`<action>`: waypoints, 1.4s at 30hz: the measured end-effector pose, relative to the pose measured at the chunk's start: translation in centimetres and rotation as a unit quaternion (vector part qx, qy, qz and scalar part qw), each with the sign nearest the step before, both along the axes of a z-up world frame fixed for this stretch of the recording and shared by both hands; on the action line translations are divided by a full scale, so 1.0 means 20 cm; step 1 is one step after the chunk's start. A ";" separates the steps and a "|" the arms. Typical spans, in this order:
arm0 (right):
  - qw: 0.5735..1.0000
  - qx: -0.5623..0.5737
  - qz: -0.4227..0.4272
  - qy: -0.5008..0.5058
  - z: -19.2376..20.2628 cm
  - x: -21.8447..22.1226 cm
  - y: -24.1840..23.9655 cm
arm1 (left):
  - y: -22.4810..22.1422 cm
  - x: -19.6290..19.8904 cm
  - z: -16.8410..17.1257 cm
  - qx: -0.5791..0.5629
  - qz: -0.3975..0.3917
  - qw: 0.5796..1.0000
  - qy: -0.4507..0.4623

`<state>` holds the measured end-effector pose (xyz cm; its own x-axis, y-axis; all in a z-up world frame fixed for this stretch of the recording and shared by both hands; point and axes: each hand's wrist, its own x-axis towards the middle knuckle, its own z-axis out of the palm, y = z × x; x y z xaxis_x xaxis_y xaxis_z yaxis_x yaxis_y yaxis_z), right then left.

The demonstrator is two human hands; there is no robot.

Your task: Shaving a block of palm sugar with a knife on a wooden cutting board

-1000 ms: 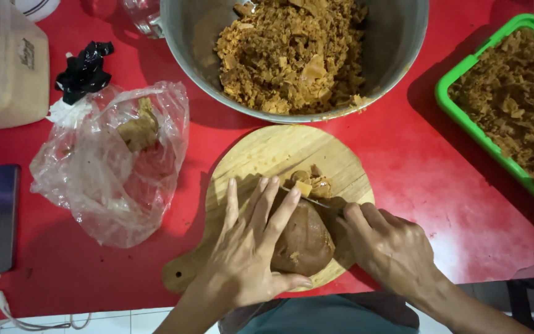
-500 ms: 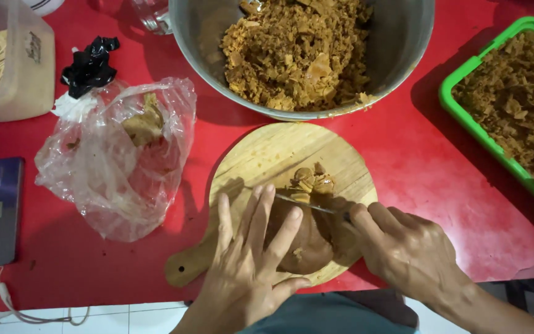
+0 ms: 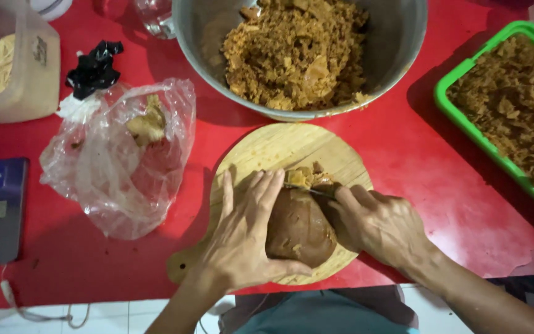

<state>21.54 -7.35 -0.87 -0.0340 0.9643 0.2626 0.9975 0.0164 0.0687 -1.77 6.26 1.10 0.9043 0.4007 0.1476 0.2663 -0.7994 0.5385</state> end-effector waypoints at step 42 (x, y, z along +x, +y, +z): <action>0.998 0.031 0.038 -0.034 0.22 -0.03 -0.08 | -0.17 -0.06 0.09 0.134 0.032 0.990 -0.030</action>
<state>20.96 -9.01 3.46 -0.1262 0.9403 0.3160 0.9865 0.0854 0.1398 -2.95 2.78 2.81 0.8646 0.3959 0.3095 0.2944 -0.8982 0.3266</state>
